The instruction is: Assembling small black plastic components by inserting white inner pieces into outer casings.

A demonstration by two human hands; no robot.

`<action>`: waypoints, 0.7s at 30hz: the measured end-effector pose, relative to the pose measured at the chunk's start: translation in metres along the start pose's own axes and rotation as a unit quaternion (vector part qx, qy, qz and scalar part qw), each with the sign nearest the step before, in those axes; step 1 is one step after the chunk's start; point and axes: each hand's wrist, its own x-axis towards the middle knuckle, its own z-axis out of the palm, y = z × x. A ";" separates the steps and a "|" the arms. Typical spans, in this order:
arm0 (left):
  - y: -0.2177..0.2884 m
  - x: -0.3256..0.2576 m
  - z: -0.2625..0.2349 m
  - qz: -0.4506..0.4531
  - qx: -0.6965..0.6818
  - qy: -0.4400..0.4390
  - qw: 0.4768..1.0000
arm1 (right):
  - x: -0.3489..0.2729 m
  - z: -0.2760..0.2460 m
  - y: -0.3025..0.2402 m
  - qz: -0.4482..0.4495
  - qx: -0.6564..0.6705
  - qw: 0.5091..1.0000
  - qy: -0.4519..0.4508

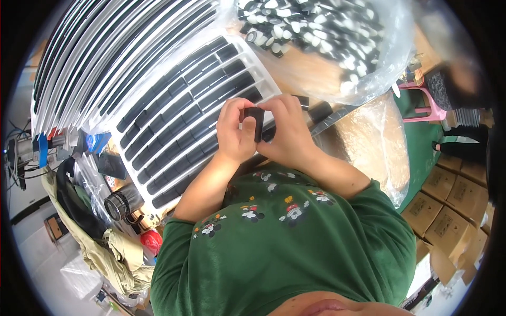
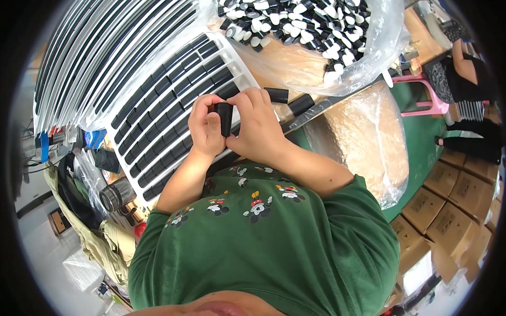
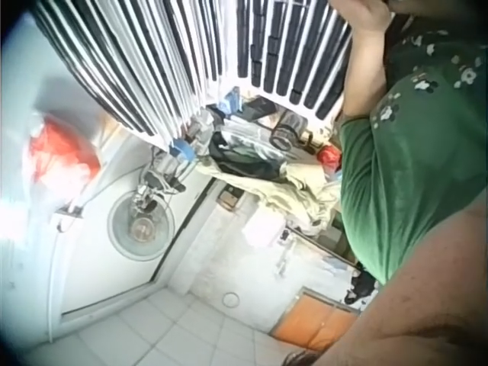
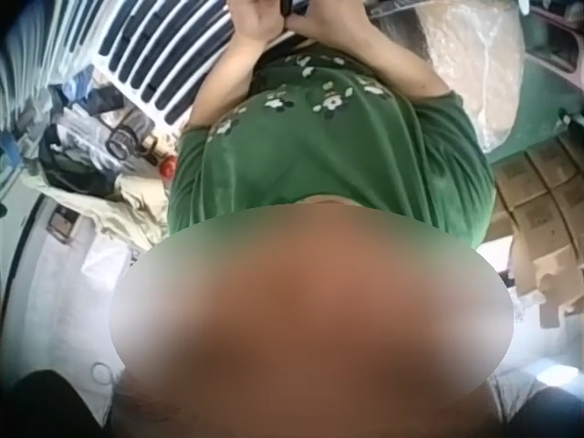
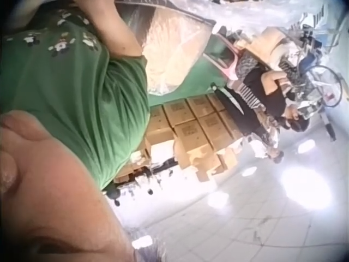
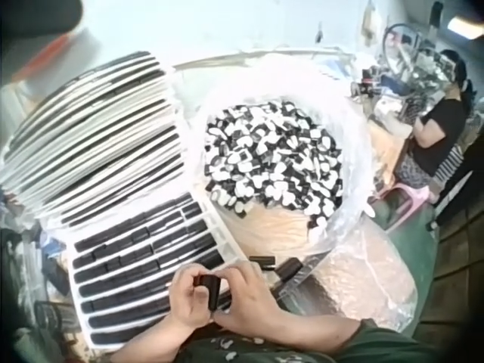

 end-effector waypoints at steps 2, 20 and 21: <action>-0.003 0.002 0.001 0.014 -0.011 -0.002 1.000 | 0.000 -0.004 0.002 0.006 0.029 1.000 0.005; -0.029 0.003 -0.063 -0.067 0.277 -0.166 0.944 | 0.041 -0.069 0.131 0.168 -0.137 0.960 0.177; -0.026 -0.002 -0.068 -0.127 0.292 -0.229 0.920 | 0.039 -0.064 0.116 0.179 -0.081 0.969 0.151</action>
